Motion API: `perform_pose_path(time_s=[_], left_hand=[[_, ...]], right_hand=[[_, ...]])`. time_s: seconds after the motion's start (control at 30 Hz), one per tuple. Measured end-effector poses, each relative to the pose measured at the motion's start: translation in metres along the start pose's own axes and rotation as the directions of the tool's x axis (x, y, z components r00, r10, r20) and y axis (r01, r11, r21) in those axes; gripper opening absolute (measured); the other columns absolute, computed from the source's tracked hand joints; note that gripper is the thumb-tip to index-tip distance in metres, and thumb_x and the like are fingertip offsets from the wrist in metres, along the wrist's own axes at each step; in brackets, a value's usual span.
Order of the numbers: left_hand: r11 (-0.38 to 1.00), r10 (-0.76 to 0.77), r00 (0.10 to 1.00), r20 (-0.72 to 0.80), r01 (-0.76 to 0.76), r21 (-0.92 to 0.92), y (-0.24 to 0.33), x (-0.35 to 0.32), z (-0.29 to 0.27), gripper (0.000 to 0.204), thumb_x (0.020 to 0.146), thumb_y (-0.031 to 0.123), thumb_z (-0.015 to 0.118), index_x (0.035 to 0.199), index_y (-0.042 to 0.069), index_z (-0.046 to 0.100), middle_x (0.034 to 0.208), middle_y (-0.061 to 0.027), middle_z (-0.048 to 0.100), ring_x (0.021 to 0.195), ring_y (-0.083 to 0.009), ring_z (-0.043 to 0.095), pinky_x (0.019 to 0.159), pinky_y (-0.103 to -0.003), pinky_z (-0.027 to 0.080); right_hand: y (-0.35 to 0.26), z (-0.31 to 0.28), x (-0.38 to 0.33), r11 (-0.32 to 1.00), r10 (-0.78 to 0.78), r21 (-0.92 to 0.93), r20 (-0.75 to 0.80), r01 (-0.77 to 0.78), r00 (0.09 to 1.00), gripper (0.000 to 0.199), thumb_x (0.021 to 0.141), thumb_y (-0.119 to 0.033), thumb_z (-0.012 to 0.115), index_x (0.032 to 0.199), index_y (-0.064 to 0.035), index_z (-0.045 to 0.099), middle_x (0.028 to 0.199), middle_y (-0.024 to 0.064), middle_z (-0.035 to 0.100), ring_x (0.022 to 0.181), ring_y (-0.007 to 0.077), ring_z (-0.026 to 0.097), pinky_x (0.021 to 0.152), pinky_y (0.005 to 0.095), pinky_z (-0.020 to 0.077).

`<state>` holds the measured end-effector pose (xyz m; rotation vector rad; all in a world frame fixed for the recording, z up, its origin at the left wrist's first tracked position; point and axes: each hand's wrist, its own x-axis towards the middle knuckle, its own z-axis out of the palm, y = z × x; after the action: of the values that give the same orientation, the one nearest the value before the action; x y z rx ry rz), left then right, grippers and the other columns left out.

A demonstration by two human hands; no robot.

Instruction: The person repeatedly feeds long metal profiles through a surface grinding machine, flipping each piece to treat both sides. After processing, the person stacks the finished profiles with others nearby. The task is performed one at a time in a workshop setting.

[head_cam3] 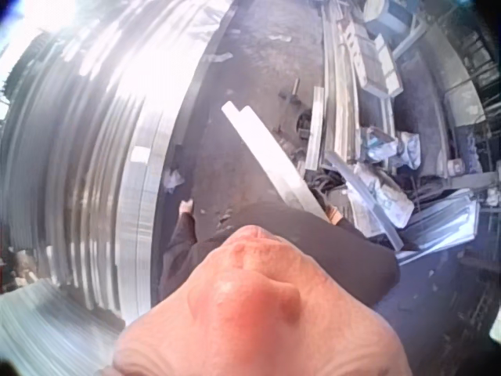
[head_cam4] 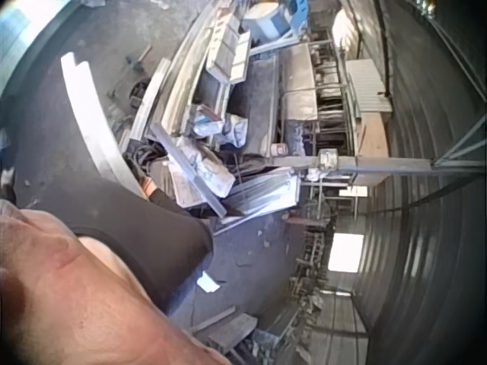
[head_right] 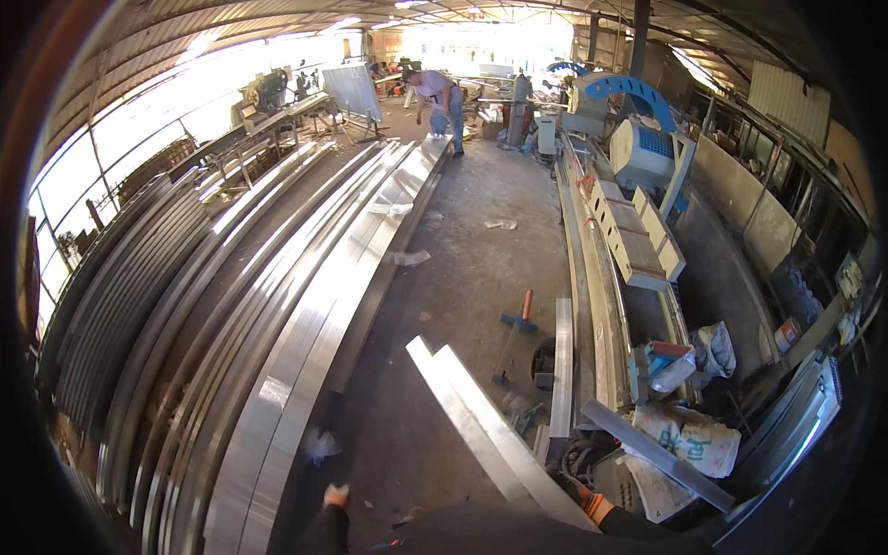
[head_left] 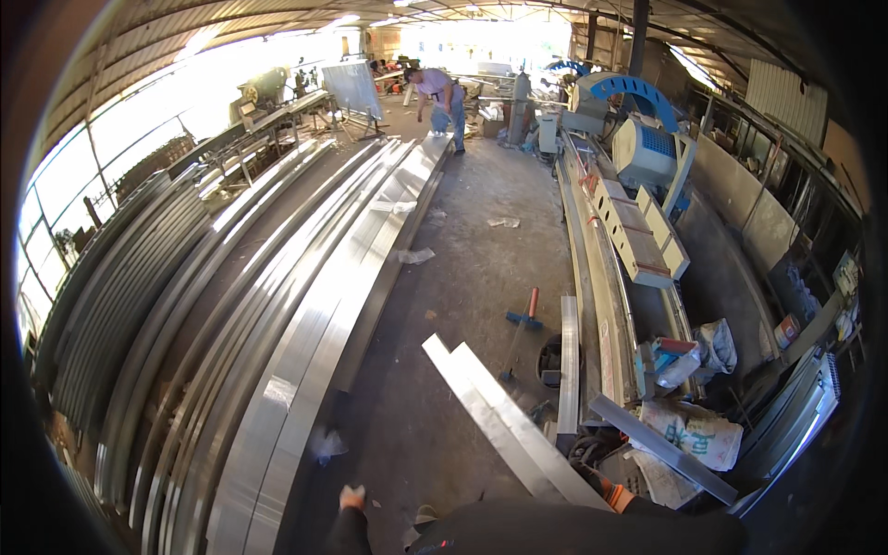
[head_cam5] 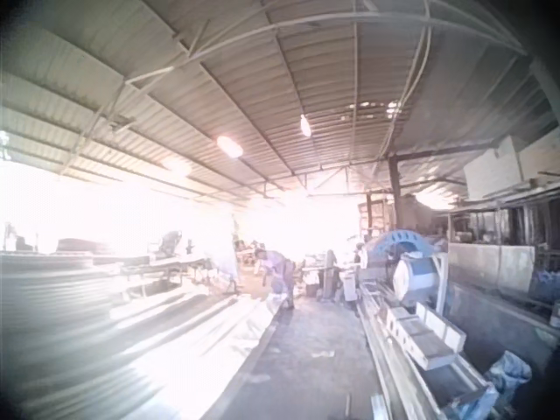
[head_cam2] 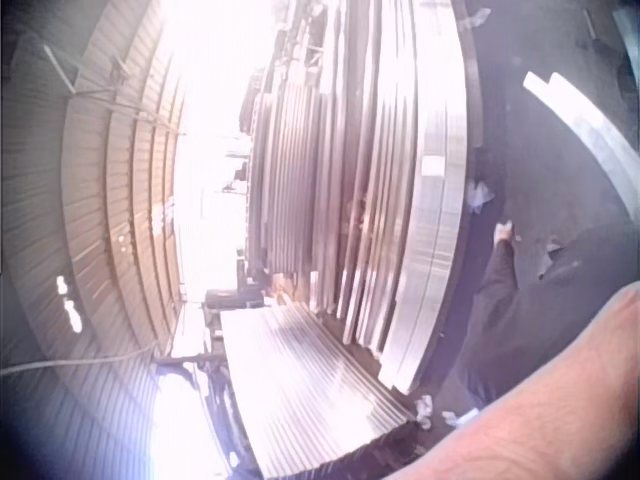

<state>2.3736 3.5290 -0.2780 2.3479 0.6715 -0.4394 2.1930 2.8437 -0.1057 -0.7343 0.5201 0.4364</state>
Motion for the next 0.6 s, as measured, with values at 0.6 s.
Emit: perform_pose_path(time_s=[0.6], left_hand=[[0.975,0.050,0.813,0.580,-0.164,0.147,0.658,0.490,0.104,0.058,0.101,0.054,0.077,0.134,0.006,0.080,0.132,-0.0205,0.083,0.126,-0.0396,0.077,0.109,-0.049,0.059]], right_hand=[[-0.585,-0.002,0.571,0.988,-0.086,0.119,-0.117,0.100,0.989,0.043,0.122,-0.034,0.061,0.151,-0.0043,0.070,0.146,0.0061,0.076,0.127,0.0186,0.071,0.111,0.0358,0.0556]])
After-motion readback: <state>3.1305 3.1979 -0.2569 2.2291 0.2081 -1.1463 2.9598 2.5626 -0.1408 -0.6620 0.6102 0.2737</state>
